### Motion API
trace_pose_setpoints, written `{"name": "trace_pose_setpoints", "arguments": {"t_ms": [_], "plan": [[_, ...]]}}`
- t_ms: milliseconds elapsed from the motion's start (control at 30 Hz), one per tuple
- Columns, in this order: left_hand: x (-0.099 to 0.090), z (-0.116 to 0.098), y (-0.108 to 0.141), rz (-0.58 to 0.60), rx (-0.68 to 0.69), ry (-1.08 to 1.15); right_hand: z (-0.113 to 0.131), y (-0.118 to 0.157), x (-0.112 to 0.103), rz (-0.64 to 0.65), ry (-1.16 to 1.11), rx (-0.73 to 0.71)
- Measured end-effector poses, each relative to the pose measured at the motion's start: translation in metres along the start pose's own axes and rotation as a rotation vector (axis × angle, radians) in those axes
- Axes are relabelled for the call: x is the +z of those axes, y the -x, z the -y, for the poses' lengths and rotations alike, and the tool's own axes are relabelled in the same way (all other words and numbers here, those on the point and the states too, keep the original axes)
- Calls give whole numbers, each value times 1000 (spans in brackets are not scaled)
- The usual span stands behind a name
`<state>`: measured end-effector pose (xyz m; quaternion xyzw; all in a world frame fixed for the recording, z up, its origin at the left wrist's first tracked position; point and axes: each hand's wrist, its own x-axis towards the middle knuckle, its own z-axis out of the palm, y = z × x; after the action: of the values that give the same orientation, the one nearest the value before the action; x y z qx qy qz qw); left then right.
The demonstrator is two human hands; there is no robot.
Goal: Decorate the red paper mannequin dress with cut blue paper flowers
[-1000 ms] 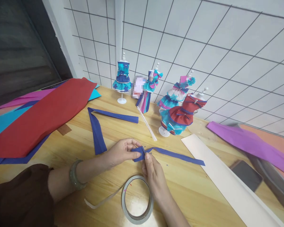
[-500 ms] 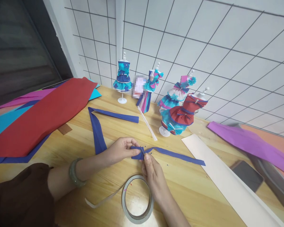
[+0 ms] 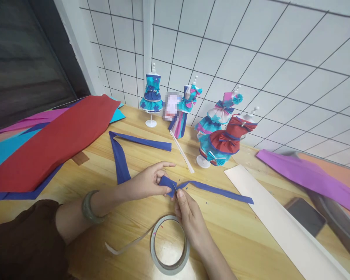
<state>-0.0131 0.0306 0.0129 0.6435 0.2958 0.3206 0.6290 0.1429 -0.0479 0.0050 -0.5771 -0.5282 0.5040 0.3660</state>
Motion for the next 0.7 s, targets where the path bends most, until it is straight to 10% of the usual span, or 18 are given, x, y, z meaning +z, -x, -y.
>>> {"name": "trace_pose_setpoints", "arguments": {"t_ms": [700], "plan": [[6, -7, 0, -67, -212, 310, 0, 0, 3, 12, -74, 50]]}}
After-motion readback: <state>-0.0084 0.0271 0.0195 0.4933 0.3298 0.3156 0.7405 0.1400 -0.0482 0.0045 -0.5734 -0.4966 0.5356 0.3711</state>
